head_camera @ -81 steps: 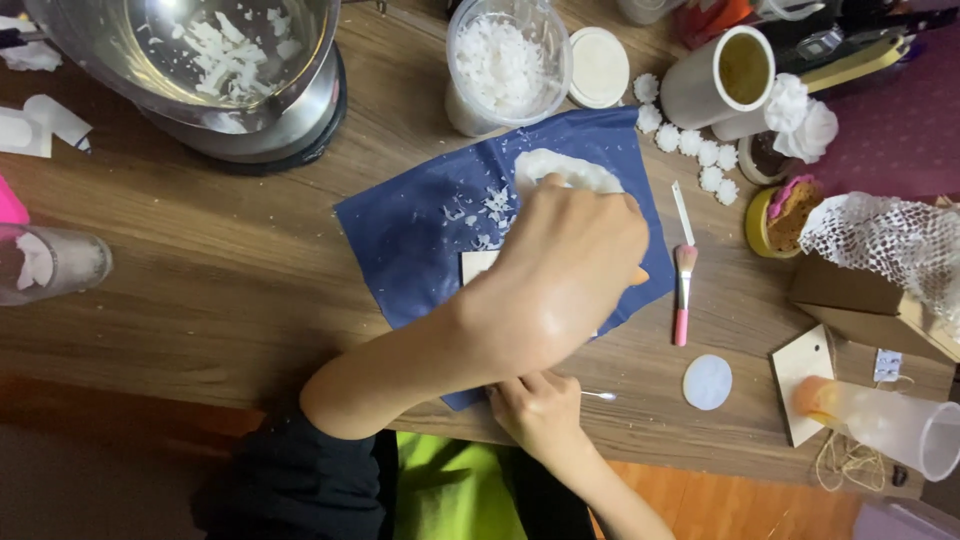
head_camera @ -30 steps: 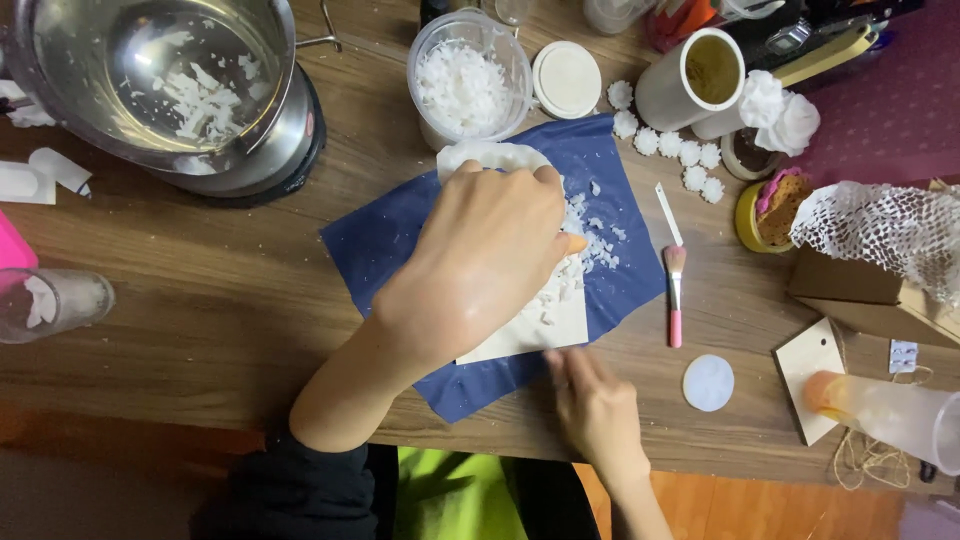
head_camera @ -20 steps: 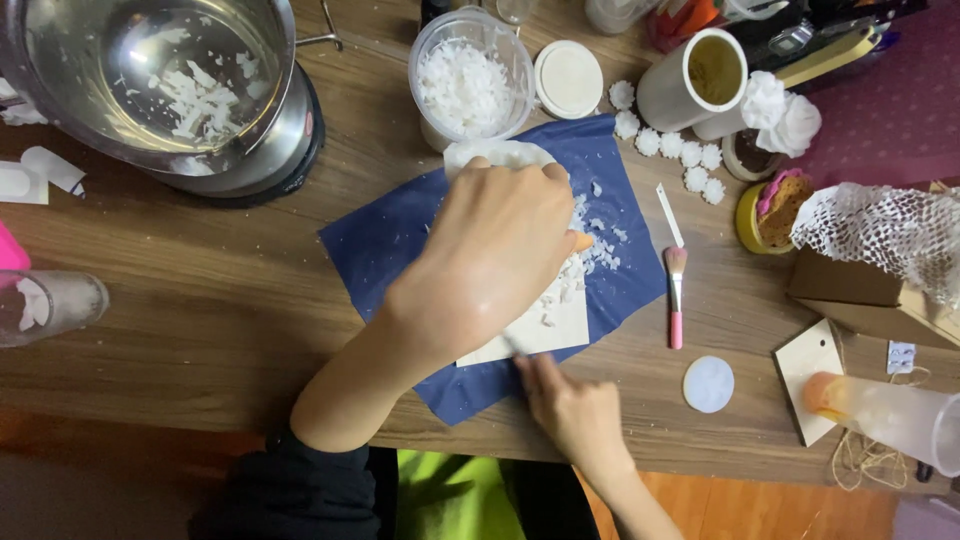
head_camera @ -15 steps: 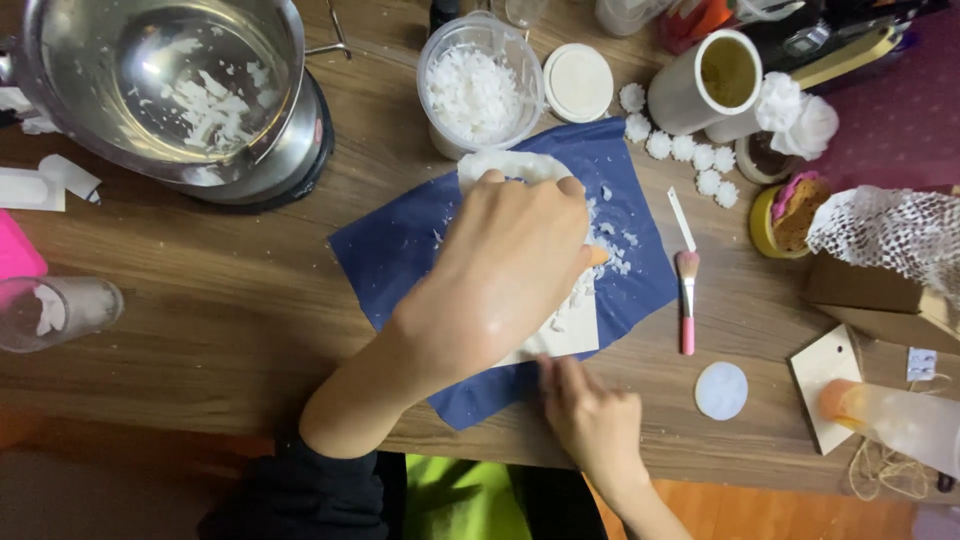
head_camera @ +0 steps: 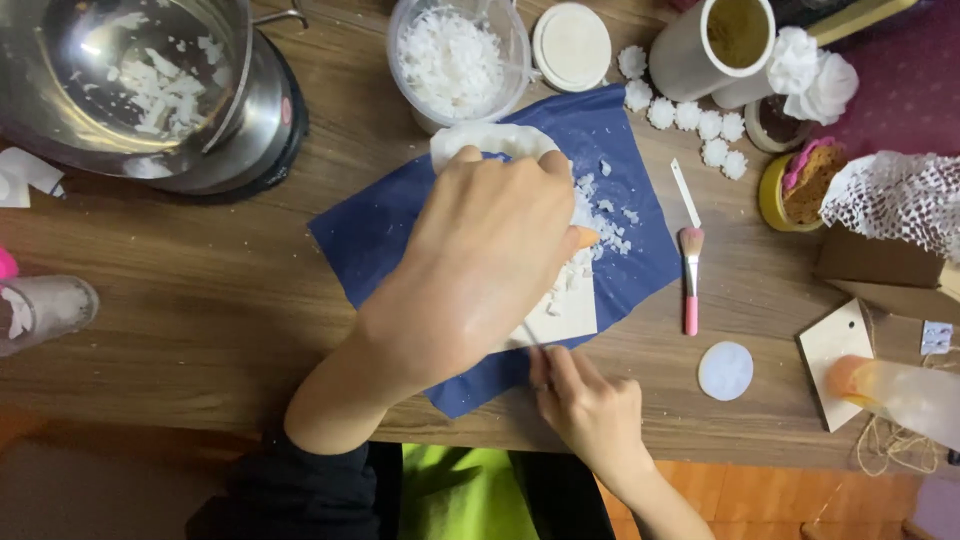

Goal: Refining a white wax candle mold using a small metal tool to remove excess material and smooth the surface.

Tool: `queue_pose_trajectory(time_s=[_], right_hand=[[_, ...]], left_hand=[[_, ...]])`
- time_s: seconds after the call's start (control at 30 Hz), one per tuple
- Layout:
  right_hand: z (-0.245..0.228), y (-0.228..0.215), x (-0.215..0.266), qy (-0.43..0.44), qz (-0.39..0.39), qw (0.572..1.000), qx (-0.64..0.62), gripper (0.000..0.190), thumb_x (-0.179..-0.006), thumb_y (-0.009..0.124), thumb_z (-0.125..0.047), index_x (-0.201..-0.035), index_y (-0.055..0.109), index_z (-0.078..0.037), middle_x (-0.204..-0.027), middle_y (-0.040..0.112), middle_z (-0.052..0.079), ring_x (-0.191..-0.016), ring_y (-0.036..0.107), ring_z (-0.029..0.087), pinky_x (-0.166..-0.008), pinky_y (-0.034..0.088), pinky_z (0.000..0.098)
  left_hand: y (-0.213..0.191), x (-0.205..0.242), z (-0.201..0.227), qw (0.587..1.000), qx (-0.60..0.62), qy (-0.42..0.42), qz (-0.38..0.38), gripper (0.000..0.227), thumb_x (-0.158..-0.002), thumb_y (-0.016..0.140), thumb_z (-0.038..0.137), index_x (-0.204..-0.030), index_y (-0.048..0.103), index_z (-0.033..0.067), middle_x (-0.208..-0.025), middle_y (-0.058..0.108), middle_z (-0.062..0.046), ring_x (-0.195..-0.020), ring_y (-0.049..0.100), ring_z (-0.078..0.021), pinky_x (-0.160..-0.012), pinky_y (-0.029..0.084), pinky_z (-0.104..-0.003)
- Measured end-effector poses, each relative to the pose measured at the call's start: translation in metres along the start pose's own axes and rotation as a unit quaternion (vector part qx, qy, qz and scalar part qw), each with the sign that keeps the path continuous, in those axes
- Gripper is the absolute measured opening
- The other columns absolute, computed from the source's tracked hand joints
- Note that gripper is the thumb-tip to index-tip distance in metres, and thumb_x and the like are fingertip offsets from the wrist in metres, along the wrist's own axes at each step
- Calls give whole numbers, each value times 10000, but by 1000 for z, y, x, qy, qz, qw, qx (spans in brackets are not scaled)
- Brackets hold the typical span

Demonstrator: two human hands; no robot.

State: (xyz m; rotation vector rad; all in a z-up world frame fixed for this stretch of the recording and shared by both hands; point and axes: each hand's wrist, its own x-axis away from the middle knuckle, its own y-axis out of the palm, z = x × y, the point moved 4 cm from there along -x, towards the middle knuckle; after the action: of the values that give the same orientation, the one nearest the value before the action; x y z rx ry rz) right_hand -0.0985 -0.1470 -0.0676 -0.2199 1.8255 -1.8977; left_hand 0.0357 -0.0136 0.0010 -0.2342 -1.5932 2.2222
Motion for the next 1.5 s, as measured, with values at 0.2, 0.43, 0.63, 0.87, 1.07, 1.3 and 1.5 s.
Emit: queue_pose_trajectory(time_s=[0.2, 0.43, 0.63, 0.87, 1.07, 1.3, 1.5], right_hand=[[6, 5, 15, -16, -29, 999, -39, 290, -931, 550, -252, -679, 427, -178, -576, 412, -65, -391, 350, 112, -316, 264, 262], [48, 19, 65, -112, -98, 986, -77, 126, -919, 585, -249, -845, 582, -148, -684, 601, -68, -336, 401, 30, -242, 342, 216], [79, 12, 32, -98, -85, 990, -47, 197, -931, 601, -256, -774, 527, -161, -610, 486, -43, -425, 454, 133, -384, 380, 277], [89, 20, -18, -83, -85, 984, -132, 192, -943, 578, -233, -784, 557, -127, -585, 510, -8, -399, 476, 169, -384, 363, 338], [93, 9, -21, -47, -71, 993, -84, 275, -947, 582, -224, -718, 454, -144, -589, 477, -16, -462, 473, 192, -380, 313, 338], [56, 17, -28, -119, -120, 971, -167, 172, -916, 546, -299, -906, 639, -155, -643, 632, -14, -419, 566, 191, -315, 380, 337], [81, 14, -38, -65, -35, 990, -117, 339, -956, 538, -268, -666, 445, -120, -477, 432, -2, -359, 412, 202, -545, 362, 336]], left_hand=[[-11, 8, 3, 1000, -7, 23, -10, 442, -903, 647, 527, -833, 567, 98, -577, 635, -3, -482, 637, -172, -613, 486, -353], [-14, 7, 5, 996, 17, 18, -84, 431, -954, 613, 480, -857, 555, 64, -574, 609, -40, -492, 615, -236, -594, 497, -399], [-8, 5, 5, 997, -6, 28, -65, 447, -941, 626, 494, -856, 561, 61, -581, 605, -44, -468, 603, -241, -598, 495, -414], [0, 7, 5, 998, -42, 48, -24, 435, -933, 614, 506, -817, 547, 92, -599, 618, -69, -467, 598, -260, -609, 477, -389], [-3, 7, 1, 998, -19, 30, -45, 431, -935, 625, 490, -807, 536, 88, -547, 589, -52, -442, 574, -267, -616, 471, -406], [-16, 9, -1, 997, 15, -5, -78, 390, -963, 591, 420, -898, 549, 38, -606, 633, -72, -506, 628, -249, -539, 496, -398], [-13, 8, -8, 997, 15, -4, -72, 419, -966, 562, 451, -884, 518, 42, -663, 631, -125, -613, 623, -361, -517, 467, -453]])
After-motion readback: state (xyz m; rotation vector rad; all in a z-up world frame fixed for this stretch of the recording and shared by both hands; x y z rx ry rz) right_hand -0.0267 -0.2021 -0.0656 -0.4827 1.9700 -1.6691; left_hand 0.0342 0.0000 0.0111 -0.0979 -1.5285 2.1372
